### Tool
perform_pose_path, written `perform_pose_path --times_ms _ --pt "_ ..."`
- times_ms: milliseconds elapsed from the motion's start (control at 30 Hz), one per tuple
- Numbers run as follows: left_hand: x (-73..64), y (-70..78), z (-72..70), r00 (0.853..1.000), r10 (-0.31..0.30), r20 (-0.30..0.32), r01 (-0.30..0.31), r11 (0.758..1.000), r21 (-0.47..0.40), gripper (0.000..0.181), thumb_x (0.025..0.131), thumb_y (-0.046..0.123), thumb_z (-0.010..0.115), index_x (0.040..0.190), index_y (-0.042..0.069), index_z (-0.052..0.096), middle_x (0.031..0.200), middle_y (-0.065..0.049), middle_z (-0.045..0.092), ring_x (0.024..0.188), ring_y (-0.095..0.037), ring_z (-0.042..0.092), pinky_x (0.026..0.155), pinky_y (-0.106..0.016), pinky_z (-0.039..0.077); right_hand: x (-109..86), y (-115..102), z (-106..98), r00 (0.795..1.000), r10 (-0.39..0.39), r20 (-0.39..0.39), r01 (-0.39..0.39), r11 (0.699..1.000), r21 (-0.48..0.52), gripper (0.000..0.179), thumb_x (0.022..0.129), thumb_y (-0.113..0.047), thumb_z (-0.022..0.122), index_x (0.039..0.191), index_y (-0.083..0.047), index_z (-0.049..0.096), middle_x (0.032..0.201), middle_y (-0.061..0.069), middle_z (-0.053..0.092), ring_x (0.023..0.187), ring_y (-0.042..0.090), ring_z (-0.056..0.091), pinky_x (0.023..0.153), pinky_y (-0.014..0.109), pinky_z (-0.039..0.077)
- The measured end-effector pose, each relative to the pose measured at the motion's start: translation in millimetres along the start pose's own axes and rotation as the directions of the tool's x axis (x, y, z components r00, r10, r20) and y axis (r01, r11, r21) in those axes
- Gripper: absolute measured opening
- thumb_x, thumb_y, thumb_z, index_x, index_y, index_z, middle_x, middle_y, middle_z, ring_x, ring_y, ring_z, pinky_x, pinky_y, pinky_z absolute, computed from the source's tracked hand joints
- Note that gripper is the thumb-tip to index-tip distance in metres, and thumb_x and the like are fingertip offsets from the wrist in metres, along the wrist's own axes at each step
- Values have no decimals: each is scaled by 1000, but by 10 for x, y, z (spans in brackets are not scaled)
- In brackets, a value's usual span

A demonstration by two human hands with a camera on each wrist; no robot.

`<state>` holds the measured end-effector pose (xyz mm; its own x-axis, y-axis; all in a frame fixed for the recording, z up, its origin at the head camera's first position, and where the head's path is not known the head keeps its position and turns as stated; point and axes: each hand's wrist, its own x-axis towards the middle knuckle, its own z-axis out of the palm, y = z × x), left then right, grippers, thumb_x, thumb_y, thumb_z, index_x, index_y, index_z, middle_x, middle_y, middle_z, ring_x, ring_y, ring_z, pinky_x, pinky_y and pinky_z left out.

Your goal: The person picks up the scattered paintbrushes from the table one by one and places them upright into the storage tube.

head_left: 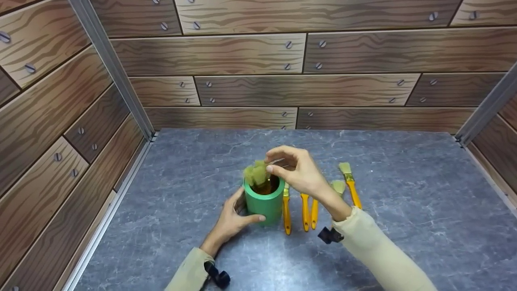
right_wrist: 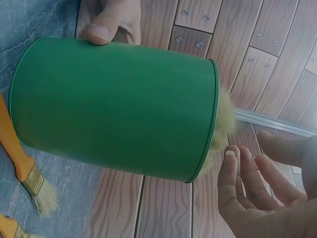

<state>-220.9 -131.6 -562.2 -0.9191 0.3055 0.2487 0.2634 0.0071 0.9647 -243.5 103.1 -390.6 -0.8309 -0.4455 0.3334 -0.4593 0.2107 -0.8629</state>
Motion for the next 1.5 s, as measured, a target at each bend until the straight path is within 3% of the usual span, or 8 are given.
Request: perform_pose_path --times_ms 400,767,967,1200,1500 --pt "-10 25 -11 1000 -15 -10 15 1000 -13 99 83 15 95 164 33 41 160 5 54 150 -18 50 125 -43 43 -73 1 -108 1000 24 7 -24 1000 -9 29 102 -12 74 130 -3 72 124 17 75 110 31 75 93 34 64" --pt "-15 31 -45 999 -22 -34 22 1000 -2 101 80 14 97 164 28 42 160 3 55 152 -20 48 128 -43 39 -169 65 -296 995 86 -56 -91 993 -80 28 101 -13 76 128 -5 74 124 16 75 110 28 75 95 38 64" --pt "-19 13 -32 999 -29 -42 29 1000 -7 103 79 14 97 165 23 41 161 0 54 152 -22 47 128 -42 37 -239 166 -429 988 123 -89 -132 986 -105 27 101 -12 76 127 -4 74 123 17 76 108 29 75 91 32 64" --pt "-19 23 -4 999 -26 -31 26 1000 -8 103 80 14 96 166 20 40 162 -2 53 154 -25 46 128 -43 38 -366 332 -626 978 155 -142 -178 970 -163 28 99 -11 78 125 -3 75 119 18 77 107 30 75 97 47 62" --pt "-17 27 12 999 -30 -24 30 999 -23 102 80 14 97 165 19 41 162 -2 53 153 -24 47 129 -43 37 -542 549 -882 966 185 -179 -228 938 -260 28 101 -13 76 127 -3 74 120 16 77 106 32 75 91 42 65"
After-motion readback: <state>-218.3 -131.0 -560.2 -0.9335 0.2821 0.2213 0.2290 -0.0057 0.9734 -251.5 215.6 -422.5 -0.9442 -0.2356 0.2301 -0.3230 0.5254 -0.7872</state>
